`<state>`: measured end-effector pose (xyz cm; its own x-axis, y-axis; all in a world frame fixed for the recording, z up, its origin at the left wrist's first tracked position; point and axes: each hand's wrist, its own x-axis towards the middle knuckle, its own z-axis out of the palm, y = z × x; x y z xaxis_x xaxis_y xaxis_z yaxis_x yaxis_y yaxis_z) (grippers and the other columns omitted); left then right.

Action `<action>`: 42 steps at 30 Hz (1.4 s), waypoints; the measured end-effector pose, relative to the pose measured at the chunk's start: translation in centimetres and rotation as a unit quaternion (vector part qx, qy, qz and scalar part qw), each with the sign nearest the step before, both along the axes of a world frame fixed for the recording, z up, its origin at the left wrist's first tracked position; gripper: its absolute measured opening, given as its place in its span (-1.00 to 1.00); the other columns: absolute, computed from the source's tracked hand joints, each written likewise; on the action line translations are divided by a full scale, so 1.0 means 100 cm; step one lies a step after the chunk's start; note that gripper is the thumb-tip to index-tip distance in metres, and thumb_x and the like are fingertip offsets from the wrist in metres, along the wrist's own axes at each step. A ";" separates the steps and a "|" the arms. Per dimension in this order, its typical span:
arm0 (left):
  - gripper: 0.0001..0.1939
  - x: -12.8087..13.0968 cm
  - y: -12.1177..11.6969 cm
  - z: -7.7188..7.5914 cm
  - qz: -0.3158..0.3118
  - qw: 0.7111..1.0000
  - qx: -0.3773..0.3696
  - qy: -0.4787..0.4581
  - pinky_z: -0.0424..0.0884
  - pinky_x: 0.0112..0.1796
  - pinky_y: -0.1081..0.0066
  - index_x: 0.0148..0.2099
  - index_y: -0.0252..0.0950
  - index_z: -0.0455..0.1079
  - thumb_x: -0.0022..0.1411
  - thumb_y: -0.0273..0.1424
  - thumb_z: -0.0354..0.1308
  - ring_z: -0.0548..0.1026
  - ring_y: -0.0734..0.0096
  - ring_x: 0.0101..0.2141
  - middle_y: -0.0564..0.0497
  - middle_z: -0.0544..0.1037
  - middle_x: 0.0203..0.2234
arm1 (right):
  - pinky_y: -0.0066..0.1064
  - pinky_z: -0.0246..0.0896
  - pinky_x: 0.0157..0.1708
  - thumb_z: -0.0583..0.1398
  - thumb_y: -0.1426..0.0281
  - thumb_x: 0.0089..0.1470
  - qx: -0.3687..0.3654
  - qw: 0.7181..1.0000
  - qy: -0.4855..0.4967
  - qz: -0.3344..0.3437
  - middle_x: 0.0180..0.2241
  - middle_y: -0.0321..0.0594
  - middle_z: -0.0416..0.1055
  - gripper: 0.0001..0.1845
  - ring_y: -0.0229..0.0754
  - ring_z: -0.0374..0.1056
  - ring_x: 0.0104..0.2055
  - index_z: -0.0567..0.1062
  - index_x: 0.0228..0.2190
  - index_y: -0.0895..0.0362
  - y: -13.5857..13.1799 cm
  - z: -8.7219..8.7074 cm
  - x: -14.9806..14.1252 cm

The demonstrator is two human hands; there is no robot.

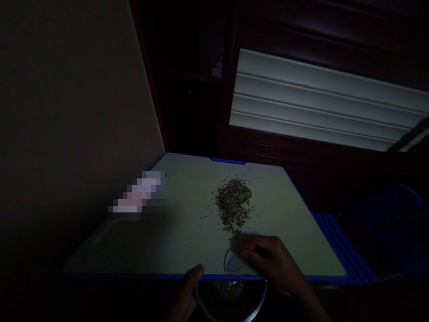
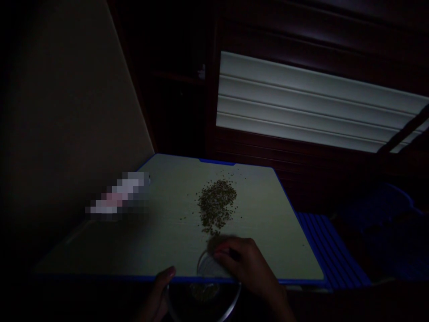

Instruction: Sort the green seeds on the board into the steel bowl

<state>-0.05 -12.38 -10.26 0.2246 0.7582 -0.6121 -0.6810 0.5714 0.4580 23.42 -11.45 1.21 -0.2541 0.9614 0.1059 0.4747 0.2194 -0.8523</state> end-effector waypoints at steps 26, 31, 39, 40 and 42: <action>-0.47 0.001 -0.009 0.016 0.019 0.998 -0.067 0.007 0.10 0.20 0.02 0.13 -0.37 0.39 0.10 -0.36 0.25 0.32 -0.01 0.18 -0.22 0.59 -0.04 | -0.39 0.30 -0.23 0.12 0.31 0.23 0.058 0.994 0.011 -0.095 -0.24 -0.15 0.48 -0.71 -0.15 0.42 -0.23 0.54 -0.09 0.09 0.005 -0.012 0.009; -0.44 0.003 -0.011 0.022 0.008 0.997 -0.082 -0.003 0.14 0.18 -0.05 0.16 -0.33 0.38 0.10 -0.32 0.25 0.39 -0.08 0.12 -0.22 0.61 -0.07 | -0.34 0.31 -0.17 0.12 0.29 0.23 0.057 0.992 0.029 -0.106 -0.20 -0.14 0.50 -0.71 -0.10 0.42 -0.16 0.54 -0.09 0.08 0.004 -0.011 0.010; -0.44 0.004 -0.014 0.030 0.000 0.998 -0.047 -0.029 0.21 0.15 -0.01 0.17 -0.33 0.38 0.10 -0.32 0.24 0.41 -0.08 0.10 -0.21 0.60 -0.05 | -0.32 0.30 -0.09 0.13 0.25 0.22 0.065 0.981 0.018 -0.180 -0.10 -0.11 0.50 -0.66 -0.06 0.41 -0.06 0.50 -0.03 0.10 0.006 -0.023 0.017; -0.44 0.005 -0.014 0.032 -0.001 0.999 -0.042 -0.033 0.21 0.15 0.00 0.16 -0.36 0.37 0.11 -0.33 0.24 0.42 -0.07 0.10 -0.22 0.60 -0.06 | -0.32 0.31 -0.09 0.12 0.26 0.22 0.070 0.982 0.013 -0.177 -0.10 -0.10 0.50 -0.65 -0.07 0.42 -0.06 0.50 -0.02 0.11 0.006 -0.024 0.017; -0.46 0.008 -0.014 0.036 0.008 0.999 -0.029 -0.041 0.22 0.15 0.01 0.15 -0.40 0.36 0.12 -0.35 0.23 0.45 -0.05 0.07 -0.23 0.61 -0.07 | -0.32 0.31 -0.11 0.12 0.26 0.22 0.078 0.983 -0.002 -0.164 -0.12 -0.10 0.50 -0.65 -0.08 0.42 -0.10 0.50 -0.02 0.11 0.006 -0.025 0.017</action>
<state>0.72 -13.80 -6.71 0.2646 0.7258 -0.6349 -0.7244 0.5842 0.3660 25.13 -10.85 -1.32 0.0660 0.9636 0.2590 0.5454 0.1825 -0.8180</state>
